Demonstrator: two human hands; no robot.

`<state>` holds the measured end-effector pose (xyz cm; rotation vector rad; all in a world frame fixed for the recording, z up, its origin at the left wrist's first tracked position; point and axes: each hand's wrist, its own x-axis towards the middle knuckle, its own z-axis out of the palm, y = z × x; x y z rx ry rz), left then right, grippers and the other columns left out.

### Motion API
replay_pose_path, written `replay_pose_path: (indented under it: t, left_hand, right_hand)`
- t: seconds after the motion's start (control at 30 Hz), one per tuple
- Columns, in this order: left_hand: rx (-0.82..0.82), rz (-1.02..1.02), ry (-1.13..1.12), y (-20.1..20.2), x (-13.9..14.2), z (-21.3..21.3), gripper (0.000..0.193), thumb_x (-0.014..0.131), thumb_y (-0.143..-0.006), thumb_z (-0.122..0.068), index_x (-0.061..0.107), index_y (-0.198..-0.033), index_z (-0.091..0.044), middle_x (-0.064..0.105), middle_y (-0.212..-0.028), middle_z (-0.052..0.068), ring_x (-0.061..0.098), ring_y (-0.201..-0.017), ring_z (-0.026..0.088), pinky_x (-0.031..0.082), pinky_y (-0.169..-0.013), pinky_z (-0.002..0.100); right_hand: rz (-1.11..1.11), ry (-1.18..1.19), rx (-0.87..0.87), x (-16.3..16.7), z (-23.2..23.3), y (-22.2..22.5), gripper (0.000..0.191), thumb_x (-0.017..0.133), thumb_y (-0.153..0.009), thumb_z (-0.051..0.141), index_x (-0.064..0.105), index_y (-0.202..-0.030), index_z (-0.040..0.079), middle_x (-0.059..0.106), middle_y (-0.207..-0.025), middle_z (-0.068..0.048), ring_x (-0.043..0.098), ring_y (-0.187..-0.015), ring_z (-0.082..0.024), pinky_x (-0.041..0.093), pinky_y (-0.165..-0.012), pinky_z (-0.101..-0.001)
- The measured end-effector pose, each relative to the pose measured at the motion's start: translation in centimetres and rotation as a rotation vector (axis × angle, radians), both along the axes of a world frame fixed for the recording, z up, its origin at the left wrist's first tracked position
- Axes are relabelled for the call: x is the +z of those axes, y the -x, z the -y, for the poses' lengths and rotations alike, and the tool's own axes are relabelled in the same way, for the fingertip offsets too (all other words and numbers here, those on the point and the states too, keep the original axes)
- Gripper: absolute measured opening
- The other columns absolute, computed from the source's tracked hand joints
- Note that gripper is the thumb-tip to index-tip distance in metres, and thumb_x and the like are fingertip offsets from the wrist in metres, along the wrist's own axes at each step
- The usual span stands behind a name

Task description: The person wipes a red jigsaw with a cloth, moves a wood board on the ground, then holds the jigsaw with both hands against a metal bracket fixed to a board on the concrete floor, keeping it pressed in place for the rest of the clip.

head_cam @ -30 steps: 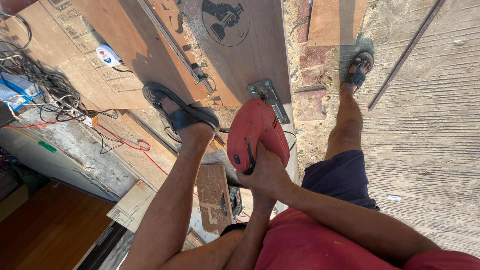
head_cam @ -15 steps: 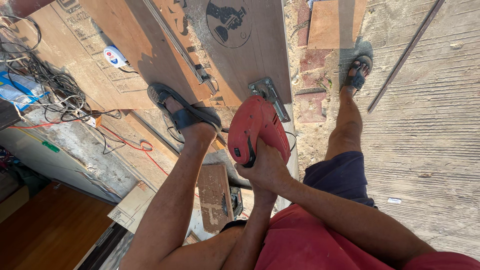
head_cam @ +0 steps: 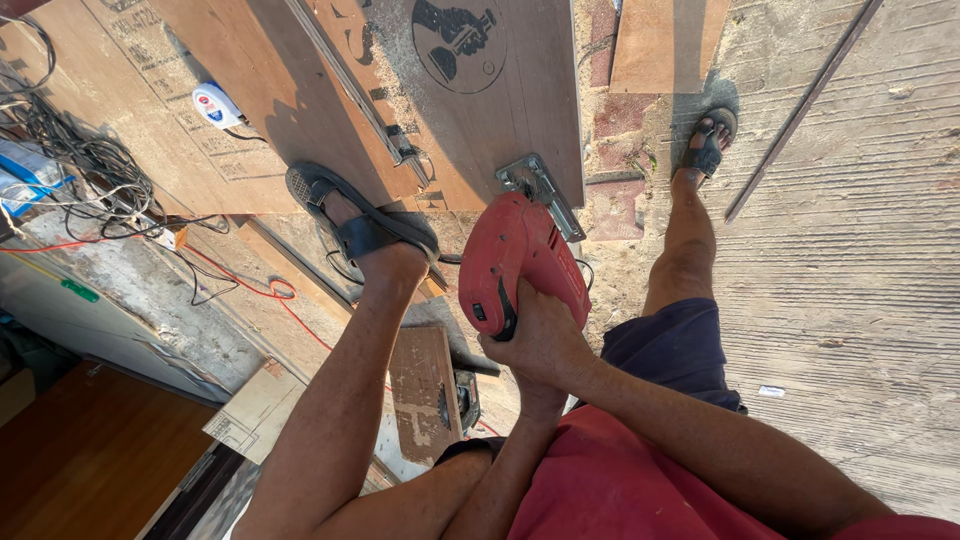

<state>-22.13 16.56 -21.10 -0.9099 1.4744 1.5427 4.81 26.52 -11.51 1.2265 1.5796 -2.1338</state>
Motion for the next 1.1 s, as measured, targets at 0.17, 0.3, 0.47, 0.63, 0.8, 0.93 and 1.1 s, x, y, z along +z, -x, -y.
replay_pose_path:
  t: [0.17,0.3,0.47,0.63,0.8,0.93,1.1]
  left_hand:
    - [0.001,0.003,-0.044,0.3,0.1,0.1,0.05,0.06,-0.097,-0.05,0.057,-0.134,-0.015,0.062,-0.129,-0.003,0.059,-0.111,0.01,0.05,-0.099,0.032]
    - [-0.028,0.003,-0.088,0.2,0.0,-0.1,0.05,0.062,-0.098,-0.05,0.058,-0.134,-0.015,0.062,-0.128,-0.004,0.058,-0.109,0.01,0.049,-0.097,0.031]
    - [-0.057,-0.01,-0.108,0.2,-0.1,0.1,0.057,0.063,-0.095,-0.054,0.056,-0.135,-0.014,0.061,-0.13,-0.003,0.058,-0.112,0.01,0.049,-0.1,0.032]
    - [-0.02,-0.016,-0.054,0.2,-0.2,0.3,0.062,0.062,-0.094,-0.057,0.053,-0.138,-0.013,0.059,-0.133,-0.001,0.057,-0.117,0.01,0.048,-0.104,0.032]
    - [-0.009,-0.019,-0.021,0.2,0.2,-0.2,0.067,0.061,-0.094,-0.059,0.051,-0.14,-0.012,0.056,-0.137,0.002,0.056,-0.121,0.011,0.047,-0.107,0.033]
    - [-0.028,-0.012,-0.02,0.0,0.6,-0.9,0.067,0.06,-0.094,-0.059,0.051,-0.141,-0.012,0.056,-0.137,0.001,0.055,-0.121,0.009,0.045,-0.107,0.032]
    - [0.003,-0.019,-0.014,0.0,0.4,-1.2,0.061,0.061,-0.095,-0.057,0.054,-0.138,-0.015,0.058,-0.134,-0.003,0.056,-0.118,0.008,0.046,-0.105,0.032]
  right_hand:
    - [0.009,-0.005,0.035,0.1,-0.4,0.0,0.065,0.08,-0.073,0.036,0.052,-0.119,0.0,0.072,-0.096,-0.023,0.074,-0.089,-0.041,0.059,-0.083,-0.0504]
    - [0.009,-0.002,0.045,0.0,-0.5,-0.2,0.065,0.08,-0.073,0.037,0.052,-0.118,-0.001,0.072,-0.093,-0.023,0.074,-0.089,-0.041,0.058,-0.084,-0.0507]
    - [0.022,-0.004,0.111,-0.3,-0.5,-0.2,0.066,0.081,-0.073,0.038,0.052,-0.117,-0.001,0.072,-0.092,-0.024,0.073,-0.088,-0.041,0.059,-0.083,-0.0502]
    - [0.0,-0.01,0.1,-0.4,-0.7,-0.3,0.065,0.08,-0.073,0.037,0.053,-0.118,-0.001,0.073,-0.09,-0.022,0.074,-0.087,-0.04,0.058,-0.082,-0.0508]
    - [-0.004,0.011,0.128,-0.2,-1.2,-0.2,0.07,0.08,-0.072,0.036,0.049,-0.123,-0.001,0.073,-0.091,-0.022,0.074,-0.086,-0.039,0.059,-0.082,-0.0491]
    - [-0.008,0.019,0.082,0.2,-1.2,-0.3,0.067,0.079,-0.073,0.034,0.05,-0.122,0.0,0.073,-0.092,-0.021,0.074,-0.088,-0.039,0.059,-0.082,-0.0488]
    - [0.005,0.022,0.043,0.3,-1.0,-0.3,0.065,0.08,-0.074,0.033,0.05,-0.121,-0.001,0.072,-0.094,-0.022,0.074,-0.09,-0.039,0.059,-0.084,-0.0486]
